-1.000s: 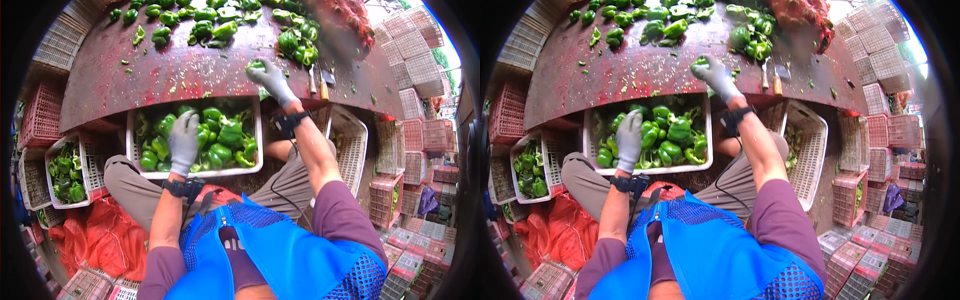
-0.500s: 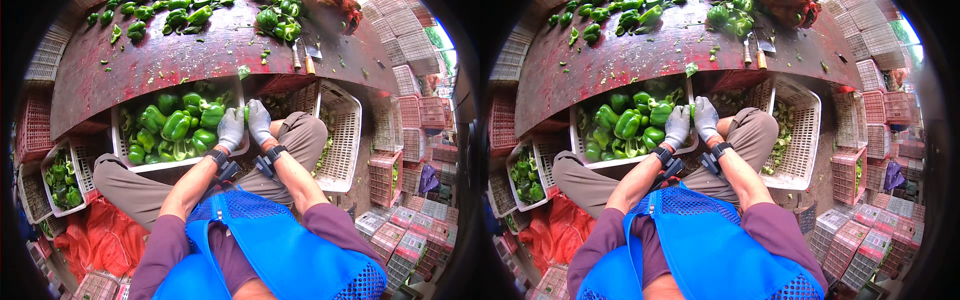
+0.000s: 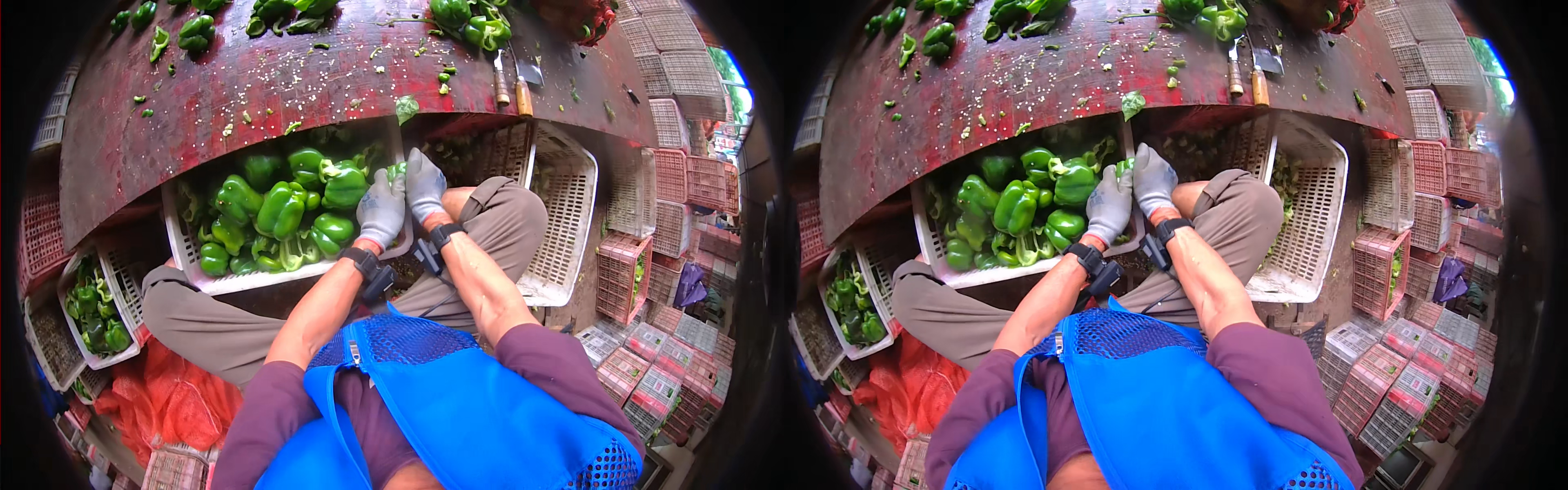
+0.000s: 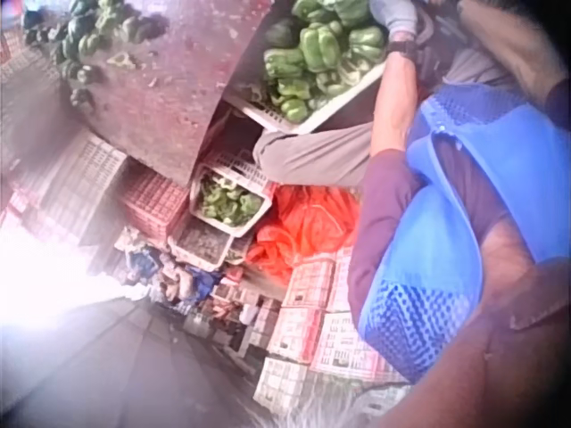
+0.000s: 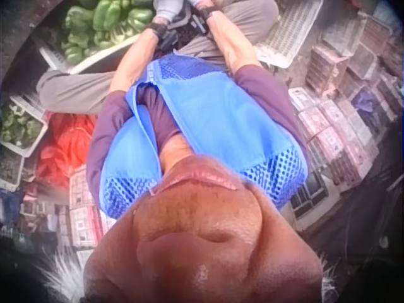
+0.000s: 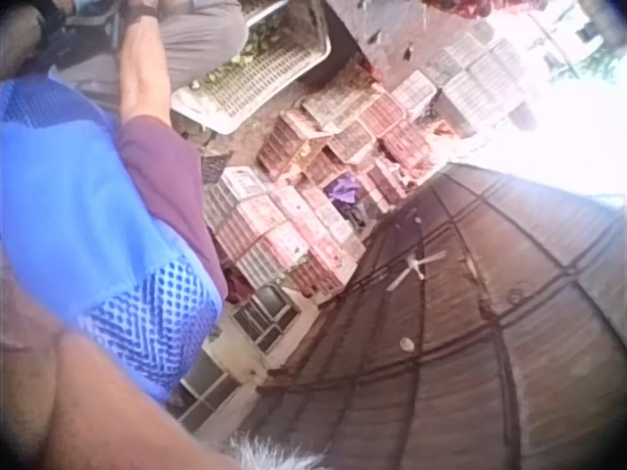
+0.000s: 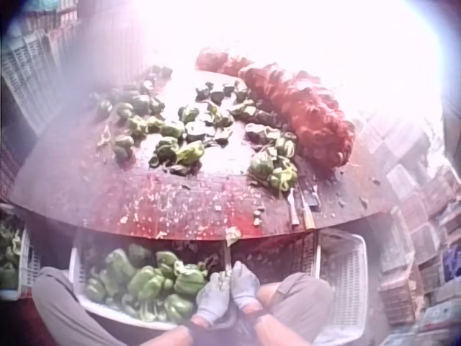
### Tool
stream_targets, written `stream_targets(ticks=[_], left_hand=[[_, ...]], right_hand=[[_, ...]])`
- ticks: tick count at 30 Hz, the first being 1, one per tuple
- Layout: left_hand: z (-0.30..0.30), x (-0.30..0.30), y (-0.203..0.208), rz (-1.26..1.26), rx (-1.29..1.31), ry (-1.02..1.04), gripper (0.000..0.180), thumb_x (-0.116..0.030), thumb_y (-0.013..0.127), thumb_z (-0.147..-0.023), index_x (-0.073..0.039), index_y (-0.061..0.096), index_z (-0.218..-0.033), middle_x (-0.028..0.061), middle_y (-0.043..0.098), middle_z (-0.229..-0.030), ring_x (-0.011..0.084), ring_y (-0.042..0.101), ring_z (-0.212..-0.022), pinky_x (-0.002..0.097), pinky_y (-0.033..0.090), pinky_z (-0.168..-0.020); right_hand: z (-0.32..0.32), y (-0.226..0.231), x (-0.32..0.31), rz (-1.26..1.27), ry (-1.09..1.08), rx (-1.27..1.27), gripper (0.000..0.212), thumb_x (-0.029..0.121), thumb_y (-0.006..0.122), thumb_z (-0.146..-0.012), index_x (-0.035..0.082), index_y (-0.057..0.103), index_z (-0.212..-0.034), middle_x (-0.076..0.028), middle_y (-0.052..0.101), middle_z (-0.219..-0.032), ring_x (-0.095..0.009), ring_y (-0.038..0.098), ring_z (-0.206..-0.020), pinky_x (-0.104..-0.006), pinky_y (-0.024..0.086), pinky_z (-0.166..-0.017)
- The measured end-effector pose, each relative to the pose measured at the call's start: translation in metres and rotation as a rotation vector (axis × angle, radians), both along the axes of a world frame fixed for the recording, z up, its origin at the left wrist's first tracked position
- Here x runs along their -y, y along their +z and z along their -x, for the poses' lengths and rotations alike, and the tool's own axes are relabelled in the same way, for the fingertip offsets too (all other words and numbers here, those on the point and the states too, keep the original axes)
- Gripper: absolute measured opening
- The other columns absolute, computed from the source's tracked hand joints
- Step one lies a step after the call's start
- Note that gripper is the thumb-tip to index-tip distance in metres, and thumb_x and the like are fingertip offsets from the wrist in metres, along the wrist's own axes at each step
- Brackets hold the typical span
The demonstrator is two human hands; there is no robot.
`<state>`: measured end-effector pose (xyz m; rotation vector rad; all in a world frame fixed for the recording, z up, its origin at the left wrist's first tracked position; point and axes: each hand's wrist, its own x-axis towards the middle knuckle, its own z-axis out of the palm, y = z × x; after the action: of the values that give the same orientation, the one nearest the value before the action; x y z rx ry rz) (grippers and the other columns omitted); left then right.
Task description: Sorting and cutting green bell peppers at an agricultural processing facility.
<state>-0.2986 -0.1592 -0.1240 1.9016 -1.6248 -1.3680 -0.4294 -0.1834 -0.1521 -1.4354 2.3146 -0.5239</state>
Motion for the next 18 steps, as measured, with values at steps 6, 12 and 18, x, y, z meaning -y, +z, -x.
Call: stream_targets(ticks=[6,12,18], left_hand=[[-0.039,-0.026,0.007,0.183,-0.521,0.168,0.047,-0.038,0.075,-0.116,-0.002,0.065,-0.146,0.0208,0.081,-0.121,0.0324,0.077,-0.111,0.0463,0.060,-0.100],[-0.097,-0.029,0.096,0.080,-0.612,-0.109,0.043,-0.033,0.074,-0.118,0.002,0.071,-0.143,0.0054,0.077,-0.125,0.0120,0.066,-0.113,0.0325,0.056,-0.100],[-0.153,-0.085,0.083,-0.158,-1.197,0.058,0.042,-0.046,0.062,-0.124,-0.008,0.077,-0.134,0.0022,0.077,-0.112,0.0122,0.071,-0.099,0.0357,0.060,-0.082]], right_hand=[[-0.023,0.063,-0.017,-0.057,0.190,0.028,0.060,0.058,0.044,-0.120,0.013,0.082,-0.109,-0.027,0.081,-0.104,-0.052,0.077,-0.103,-0.0629,0.059,-0.089],[-0.017,0.081,-0.041,-0.028,0.027,1.003,0.049,0.049,0.058,-0.121,0.008,0.081,-0.105,-0.014,0.085,-0.097,-0.035,0.080,-0.087,-0.0479,0.060,-0.082],[-0.059,0.149,-0.081,-0.420,0.006,1.853,0.034,0.043,0.065,-0.120,0.013,0.078,-0.108,-0.003,0.080,-0.098,-0.016,0.075,-0.081,-0.0363,0.062,-0.076]])
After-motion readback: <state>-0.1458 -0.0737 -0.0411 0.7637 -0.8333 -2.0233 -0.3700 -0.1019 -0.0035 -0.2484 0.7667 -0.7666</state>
